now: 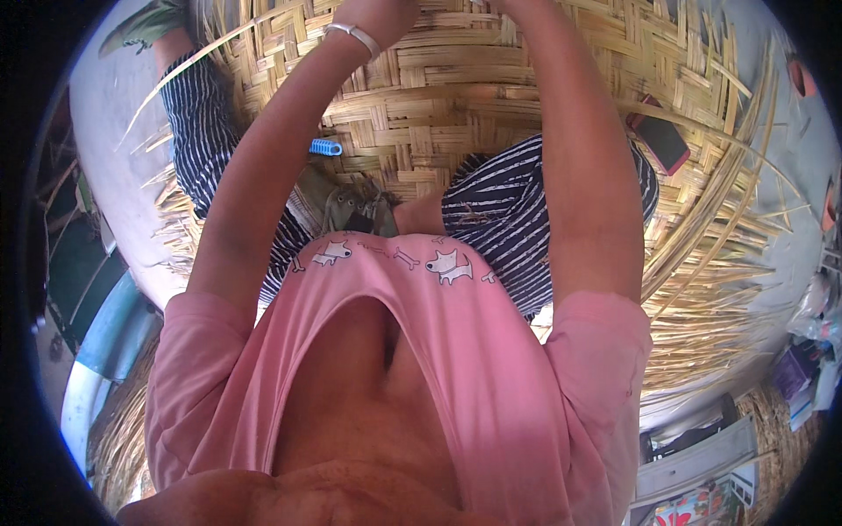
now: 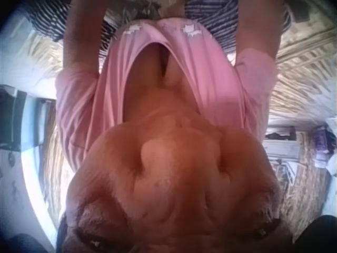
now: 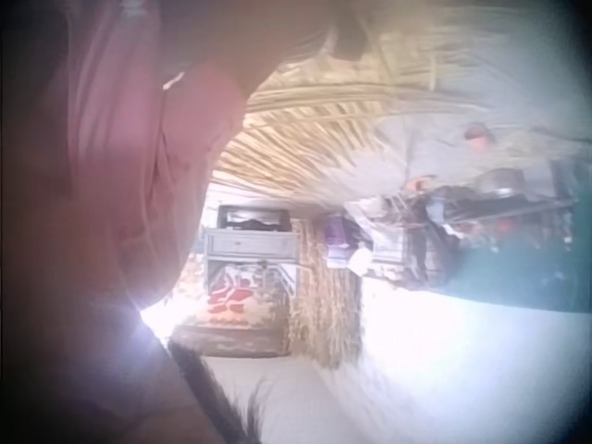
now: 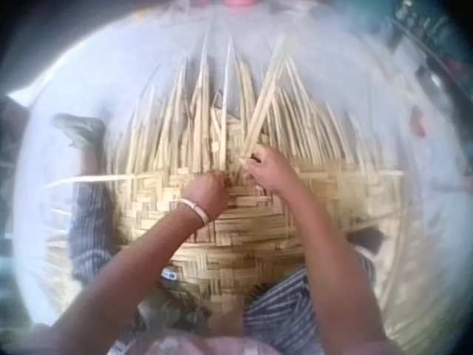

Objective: The person sits on the floor and weaves a mat using thin bamboo strips. They interlace the strips by hand, adjusting and tightening the weave as they work.

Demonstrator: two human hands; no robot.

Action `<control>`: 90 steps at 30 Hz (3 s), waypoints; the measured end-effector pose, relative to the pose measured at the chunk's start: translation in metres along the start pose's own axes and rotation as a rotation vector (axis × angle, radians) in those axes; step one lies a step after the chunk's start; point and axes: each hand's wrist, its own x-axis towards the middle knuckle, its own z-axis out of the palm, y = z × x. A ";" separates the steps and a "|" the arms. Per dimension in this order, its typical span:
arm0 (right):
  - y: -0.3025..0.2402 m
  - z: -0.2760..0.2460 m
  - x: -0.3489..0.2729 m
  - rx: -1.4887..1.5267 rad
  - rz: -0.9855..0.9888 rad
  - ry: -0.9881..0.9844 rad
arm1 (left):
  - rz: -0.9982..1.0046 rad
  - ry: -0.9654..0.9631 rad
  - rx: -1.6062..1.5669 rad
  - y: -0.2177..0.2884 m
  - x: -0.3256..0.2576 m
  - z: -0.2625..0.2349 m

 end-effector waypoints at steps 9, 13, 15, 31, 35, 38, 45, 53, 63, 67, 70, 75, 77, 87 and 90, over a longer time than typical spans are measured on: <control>0.003 -0.004 0.007 0.130 0.083 -0.060 | 0.014 -0.050 -0.095 -0.009 0.022 -0.006; 0.008 -0.005 0.008 0.071 0.034 -0.091 | 0.003 -0.097 -0.084 -0.002 0.024 -0.014; 0.009 -0.006 0.010 0.006 -0.033 -0.123 | -0.009 -0.103 -0.086 0.001 0.025 -0.016; -0.021 -0.002 0.015 -0.338 0.065 -0.146 | 0.010 -0.246 -0.932 0.006 0.103 -0.086; -0.017 -0.002 0.015 -0.347 0.045 -0.108 | 0.057 -0.292 -0.982 -0.006 0.120 -0.072; -0.014 0.007 0.019 -0.355 0.031 -0.089 | -0.027 -0.264 -1.063 -0.018 0.126 -0.061; -0.018 0.009 0.009 -0.496 -0.095 0.077 | -0.037 -0.216 -1.167 -0.032 0.140 -0.024; -0.011 0.012 0.006 -0.605 -0.079 0.049 | -0.087 -0.187 -1.120 -0.020 0.117 -0.009; 0.015 0.013 0.014 -0.786 -0.167 -0.017 | -0.086 -0.044 -1.247 -0.027 0.089 -0.023; 0.005 0.015 0.013 -0.806 -0.032 -0.074 | -0.199 0.223 -1.205 -0.081 0.029 -0.066; 0.000 0.015 0.010 -0.767 -0.106 -0.052 | -0.208 0.230 -1.157 -0.122 -0.020 -0.078; -0.009 0.022 -0.004 -0.740 -0.075 0.021 | -0.569 0.229 -1.688 -0.205 -0.067 -0.050; -0.008 0.026 -0.007 -0.796 -0.039 0.055 | -0.618 0.356 -1.790 -0.215 -0.061 -0.054; -0.082 0.083 -0.016 -0.849 0.054 -0.048 | -0.191 0.791 -1.428 -0.195 -0.062 -0.083; -0.101 0.133 -0.002 -0.897 -0.183 -0.136 | -0.497 0.717 -1.862 -0.245 -0.053 -0.070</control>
